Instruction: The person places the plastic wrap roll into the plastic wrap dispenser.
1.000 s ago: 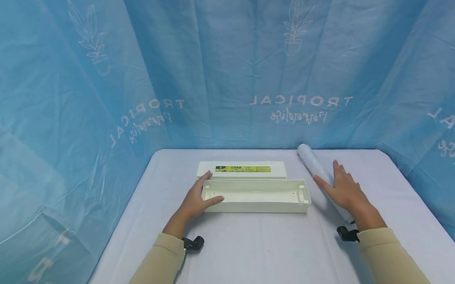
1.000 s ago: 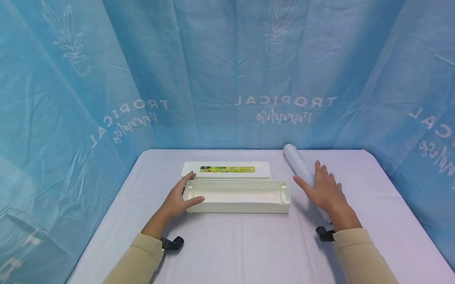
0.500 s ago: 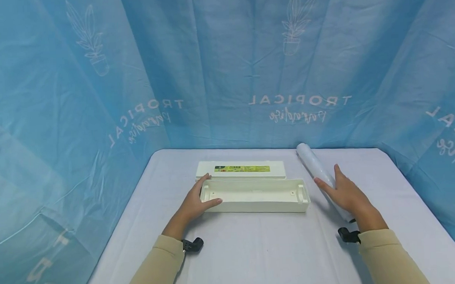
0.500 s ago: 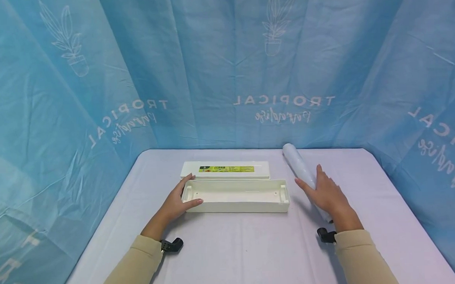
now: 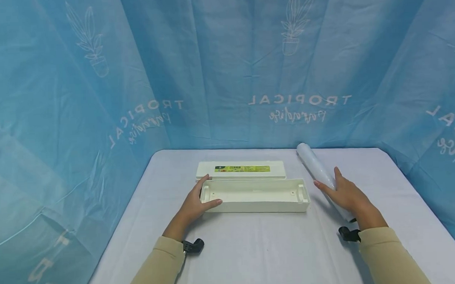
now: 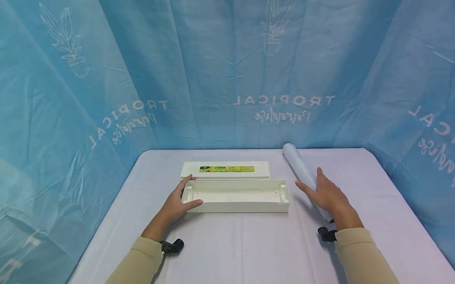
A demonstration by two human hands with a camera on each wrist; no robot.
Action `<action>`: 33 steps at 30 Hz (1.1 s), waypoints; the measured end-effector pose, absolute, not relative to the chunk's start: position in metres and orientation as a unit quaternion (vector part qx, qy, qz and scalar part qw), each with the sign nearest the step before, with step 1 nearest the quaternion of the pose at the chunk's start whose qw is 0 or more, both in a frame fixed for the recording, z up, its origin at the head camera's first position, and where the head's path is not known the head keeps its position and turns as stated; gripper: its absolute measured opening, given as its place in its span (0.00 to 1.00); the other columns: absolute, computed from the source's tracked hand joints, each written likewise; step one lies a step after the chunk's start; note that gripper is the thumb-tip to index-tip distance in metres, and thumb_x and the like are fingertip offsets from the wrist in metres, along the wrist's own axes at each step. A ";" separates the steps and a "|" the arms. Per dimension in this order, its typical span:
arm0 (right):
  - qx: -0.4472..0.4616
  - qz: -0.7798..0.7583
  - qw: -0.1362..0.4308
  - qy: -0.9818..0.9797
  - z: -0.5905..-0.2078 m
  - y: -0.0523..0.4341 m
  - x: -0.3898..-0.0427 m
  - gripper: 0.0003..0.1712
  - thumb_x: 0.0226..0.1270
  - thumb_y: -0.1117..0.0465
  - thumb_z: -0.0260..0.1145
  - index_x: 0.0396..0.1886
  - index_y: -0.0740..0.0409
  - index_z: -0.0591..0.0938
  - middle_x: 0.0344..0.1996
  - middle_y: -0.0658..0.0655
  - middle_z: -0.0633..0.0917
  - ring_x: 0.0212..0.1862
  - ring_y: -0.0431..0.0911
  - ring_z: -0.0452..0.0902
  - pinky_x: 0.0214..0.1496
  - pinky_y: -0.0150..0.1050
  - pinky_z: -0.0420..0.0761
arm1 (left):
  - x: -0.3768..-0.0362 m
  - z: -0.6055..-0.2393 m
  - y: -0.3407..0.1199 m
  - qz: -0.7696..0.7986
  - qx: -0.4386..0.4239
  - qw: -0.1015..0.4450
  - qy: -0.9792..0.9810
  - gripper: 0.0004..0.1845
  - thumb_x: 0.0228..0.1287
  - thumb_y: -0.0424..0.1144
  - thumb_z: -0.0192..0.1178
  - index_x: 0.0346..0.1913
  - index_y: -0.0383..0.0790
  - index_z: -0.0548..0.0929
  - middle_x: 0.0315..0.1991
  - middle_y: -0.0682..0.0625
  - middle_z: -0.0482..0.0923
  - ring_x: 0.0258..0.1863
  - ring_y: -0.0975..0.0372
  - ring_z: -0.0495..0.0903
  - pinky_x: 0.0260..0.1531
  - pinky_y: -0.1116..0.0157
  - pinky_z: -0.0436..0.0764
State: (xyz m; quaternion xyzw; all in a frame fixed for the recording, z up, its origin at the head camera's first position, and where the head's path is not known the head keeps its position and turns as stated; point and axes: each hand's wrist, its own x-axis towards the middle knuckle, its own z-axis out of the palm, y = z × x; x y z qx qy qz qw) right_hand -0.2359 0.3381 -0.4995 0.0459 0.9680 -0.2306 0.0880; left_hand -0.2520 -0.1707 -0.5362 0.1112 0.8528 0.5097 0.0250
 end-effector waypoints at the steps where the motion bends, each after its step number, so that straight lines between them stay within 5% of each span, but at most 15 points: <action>1: 0.047 -0.229 0.090 0.968 -0.499 0.338 -0.236 0.72 0.69 0.18 0.48 0.82 0.70 0.33 0.69 0.87 0.61 0.54 0.71 0.74 0.45 0.68 0.82 | -0.252 -0.536 -0.171 0.510 0.113 0.024 0.853 0.59 0.57 0.52 0.81 0.85 0.48 0.55 0.80 0.44 0.60 0.76 0.47 0.63 0.73 0.42 0.62; 7: 0.048 -0.223 0.095 0.969 -0.500 0.338 -0.237 0.71 0.70 0.19 0.48 0.82 0.71 0.35 0.67 0.87 0.63 0.52 0.71 0.75 0.42 0.66 0.83 | -0.250 -0.533 -0.170 0.514 0.115 0.027 0.850 0.58 0.58 0.50 0.80 0.85 0.45 0.56 0.80 0.41 0.60 0.75 0.45 0.65 0.72 0.41 0.64; 18: 0.045 -0.233 0.115 0.965 -0.504 0.341 -0.239 0.67 0.74 0.21 0.45 0.83 0.72 0.37 0.71 0.86 0.59 0.56 0.73 0.72 0.51 0.75 0.78 | -0.250 -0.533 -0.169 0.512 0.110 0.021 0.852 0.58 0.57 0.52 0.80 0.85 0.46 0.57 0.80 0.42 0.61 0.75 0.46 0.65 0.72 0.42 0.63; 33: 0.031 -0.246 0.061 0.967 -0.514 0.344 -0.243 0.59 0.77 0.35 0.62 0.83 0.73 0.47 0.68 0.84 0.66 0.55 0.71 0.75 0.55 0.75 0.76 | -0.250 -0.537 -0.171 0.519 0.113 0.016 0.847 0.57 0.58 0.49 0.81 0.85 0.48 0.56 0.80 0.43 0.61 0.72 0.47 0.69 0.70 0.44 0.68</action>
